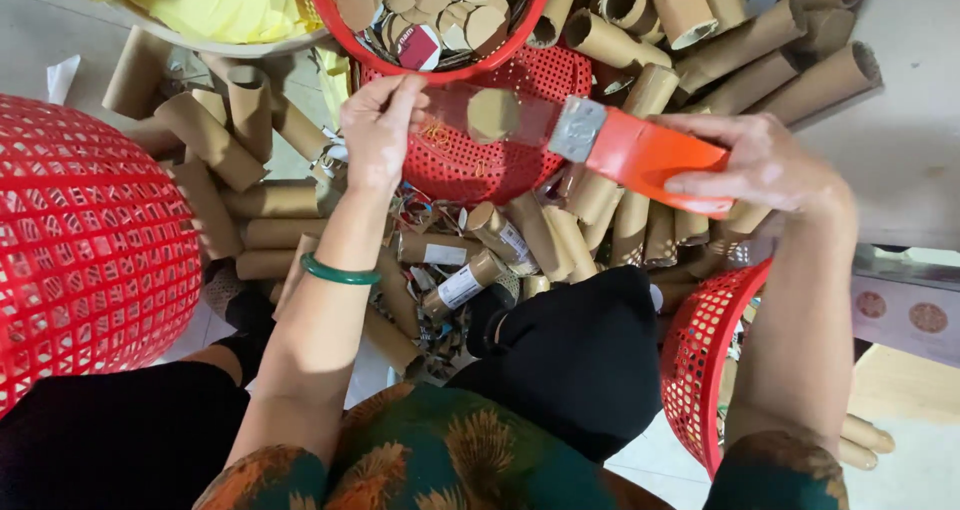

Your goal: The recorder uses a tape dispenser to seal the ends of cardboard tubes with circular cardboard cutouts.

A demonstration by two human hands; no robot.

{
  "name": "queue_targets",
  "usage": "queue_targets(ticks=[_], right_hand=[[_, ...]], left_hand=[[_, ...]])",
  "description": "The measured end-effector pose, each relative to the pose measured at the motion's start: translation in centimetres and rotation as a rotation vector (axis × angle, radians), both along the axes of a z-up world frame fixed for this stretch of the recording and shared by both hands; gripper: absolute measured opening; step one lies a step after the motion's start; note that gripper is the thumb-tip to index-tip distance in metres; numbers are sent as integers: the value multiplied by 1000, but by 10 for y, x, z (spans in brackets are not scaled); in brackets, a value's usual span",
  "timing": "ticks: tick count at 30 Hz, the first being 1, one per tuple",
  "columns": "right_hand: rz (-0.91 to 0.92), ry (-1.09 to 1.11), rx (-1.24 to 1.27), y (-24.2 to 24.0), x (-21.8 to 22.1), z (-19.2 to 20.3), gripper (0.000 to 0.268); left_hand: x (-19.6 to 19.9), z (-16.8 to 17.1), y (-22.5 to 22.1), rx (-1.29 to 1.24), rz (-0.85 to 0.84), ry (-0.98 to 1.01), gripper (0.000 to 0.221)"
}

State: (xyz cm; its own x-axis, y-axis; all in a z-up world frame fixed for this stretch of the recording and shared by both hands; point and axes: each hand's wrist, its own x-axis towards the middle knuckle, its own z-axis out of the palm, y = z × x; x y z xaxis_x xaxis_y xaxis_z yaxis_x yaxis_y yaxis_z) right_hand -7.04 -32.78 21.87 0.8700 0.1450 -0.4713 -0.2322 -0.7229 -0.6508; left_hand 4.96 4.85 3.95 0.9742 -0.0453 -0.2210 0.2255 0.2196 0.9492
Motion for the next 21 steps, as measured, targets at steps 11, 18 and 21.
queue_targets(ticks=[11, 18, 21], right_hand=[[66, 7, -274, 52, 42, -64, 80], [-48, 102, -201, 56, 33, -64, 81], [54, 21, -190, 42, 33, -80, 81]], left_hand=[[-10, -87, -51, 803, 0, -366, 22], [-49, -34, -67, 377, -14, -596, 56], [-45, -43, -82, 257, -115, -492, 73]])
